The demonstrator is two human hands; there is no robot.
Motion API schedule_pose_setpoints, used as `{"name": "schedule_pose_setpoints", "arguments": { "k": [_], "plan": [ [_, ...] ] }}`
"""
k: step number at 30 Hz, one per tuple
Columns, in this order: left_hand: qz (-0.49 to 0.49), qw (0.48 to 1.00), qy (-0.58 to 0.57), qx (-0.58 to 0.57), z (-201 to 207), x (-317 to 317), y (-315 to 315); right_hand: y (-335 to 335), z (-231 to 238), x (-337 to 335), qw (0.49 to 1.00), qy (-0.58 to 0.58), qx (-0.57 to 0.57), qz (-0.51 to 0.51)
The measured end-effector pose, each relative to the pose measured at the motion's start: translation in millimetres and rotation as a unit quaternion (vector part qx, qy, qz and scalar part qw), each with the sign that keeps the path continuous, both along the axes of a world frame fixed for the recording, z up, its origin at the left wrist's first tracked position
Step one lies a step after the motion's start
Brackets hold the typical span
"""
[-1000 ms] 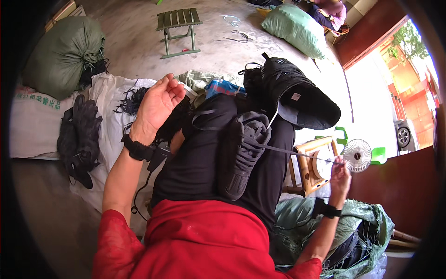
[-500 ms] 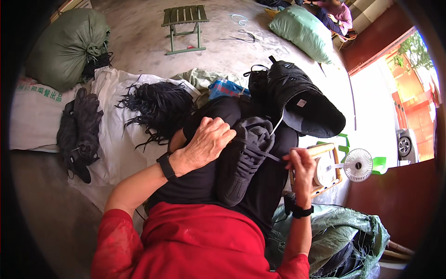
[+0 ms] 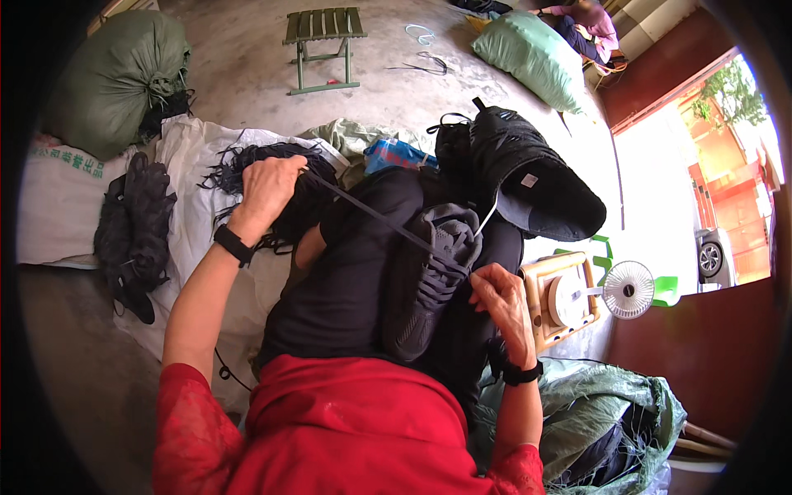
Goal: Thread laces into a black shoe held in the lap.
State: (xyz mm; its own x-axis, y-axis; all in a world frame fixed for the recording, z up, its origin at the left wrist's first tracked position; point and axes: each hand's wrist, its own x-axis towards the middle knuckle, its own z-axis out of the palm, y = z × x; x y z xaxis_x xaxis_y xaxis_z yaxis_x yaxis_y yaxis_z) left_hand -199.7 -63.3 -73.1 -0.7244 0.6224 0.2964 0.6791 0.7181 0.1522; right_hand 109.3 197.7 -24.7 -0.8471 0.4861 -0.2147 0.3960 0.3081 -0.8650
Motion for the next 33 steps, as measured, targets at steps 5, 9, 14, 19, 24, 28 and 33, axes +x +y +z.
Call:
{"name": "schedule_pose_setpoints", "arguments": {
  "k": [5, 9, 14, 19, 24, 28, 33],
  "plan": [
    [-0.018, 0.623, -0.618, 0.478, -12.4, -12.4, -29.7, 3.0, 8.7, -6.1, 0.998, -0.019, -0.055, -0.029],
    [-0.024, 0.391, -0.604, 0.694, -30.3, -16.7, -40.1, -12.6, 4.4, -7.5, 0.987, 0.005, 0.157, -0.034],
    [-0.087, 0.263, -0.559, 0.781, -30.9, -20.6, -48.4, -24.7, -7.1, -12.3, 0.895, 0.087, 0.437, 0.02],
    [-0.035, 0.284, -0.493, 0.822, -16.0, -17.1, -53.7, -14.3, -12.4, -11.5, 0.991, 0.027, 0.124, -0.045],
    [0.03, 0.264, -0.469, 0.843, 8.3, -15.6, -53.3, -19.8, -19.3, -3.8, 0.992, 0.042, 0.116, -0.036],
    [-0.021, 0.626, -0.422, 0.655, 20.5, 29.4, -6.8, -23.4, -21.4, -4.3, 0.991, 0.062, 0.097, -0.064],
    [-0.223, 0.835, -0.293, 0.409, 19.2, 106.5, 71.7, -21.6, -20.0, -5.1, 0.99, 0.049, 0.12, -0.06]
  ]
}}
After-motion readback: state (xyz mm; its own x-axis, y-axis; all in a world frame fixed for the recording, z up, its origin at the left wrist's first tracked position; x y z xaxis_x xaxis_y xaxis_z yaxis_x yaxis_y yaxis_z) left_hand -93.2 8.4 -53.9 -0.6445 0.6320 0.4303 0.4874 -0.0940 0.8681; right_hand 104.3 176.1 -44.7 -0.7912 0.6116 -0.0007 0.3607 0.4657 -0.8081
